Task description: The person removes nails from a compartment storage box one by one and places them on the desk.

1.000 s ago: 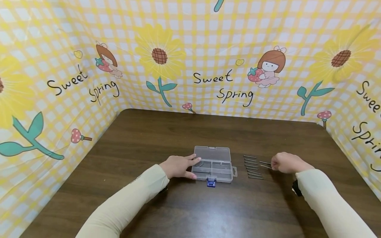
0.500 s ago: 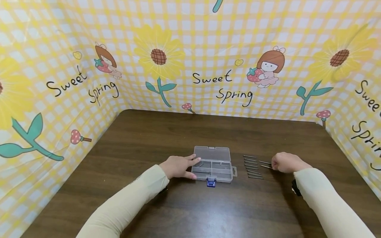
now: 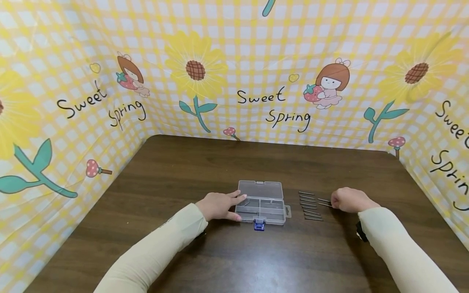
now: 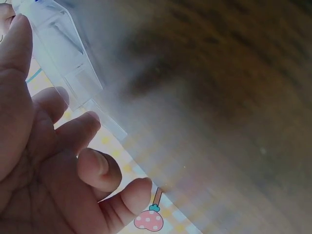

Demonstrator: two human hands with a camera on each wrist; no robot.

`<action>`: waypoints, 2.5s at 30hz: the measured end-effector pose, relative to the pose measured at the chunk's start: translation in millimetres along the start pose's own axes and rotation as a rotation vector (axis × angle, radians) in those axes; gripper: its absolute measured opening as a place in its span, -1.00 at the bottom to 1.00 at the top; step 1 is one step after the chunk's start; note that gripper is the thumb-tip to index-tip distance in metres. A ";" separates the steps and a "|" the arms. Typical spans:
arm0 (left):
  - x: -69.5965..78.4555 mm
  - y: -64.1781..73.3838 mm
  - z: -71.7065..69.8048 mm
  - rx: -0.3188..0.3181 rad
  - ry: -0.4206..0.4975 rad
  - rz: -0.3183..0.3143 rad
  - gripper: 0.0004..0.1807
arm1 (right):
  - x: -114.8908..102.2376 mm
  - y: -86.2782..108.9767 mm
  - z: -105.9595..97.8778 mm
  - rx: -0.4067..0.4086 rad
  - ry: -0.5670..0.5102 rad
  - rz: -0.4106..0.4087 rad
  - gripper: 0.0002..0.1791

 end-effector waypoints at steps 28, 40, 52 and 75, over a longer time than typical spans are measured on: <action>0.8 -0.1 -2.1 0.003 -0.023 -0.011 -0.15 | -44.0 -27.9 -2.9 0.153 -0.089 -0.163 -0.87; 1.6 -0.1 0.7 0.001 -0.028 -0.016 -0.14 | -78.0 -54.5 -3.1 0.150 -0.113 -0.213 -0.86; 2.3 -0.3 -0.9 0.005 -0.065 -0.033 -0.14 | -126.6 -78.5 -5.5 0.130 -0.141 -0.297 -0.87; 2.1 -2.3 0.6 0.016 -0.100 -0.029 -0.14 | -184.5 -87.4 1.2 0.068 0.074 -0.470 -0.89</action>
Point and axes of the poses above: each hand's wrist, its own y-axis away from the middle knuckle, its own z-axis out of the palm, x = y × z, the point moved 1 cm from there along -y, towards the middle knuckle, and after that the axes turned 2 degrees about y, right-handed, at the moved point
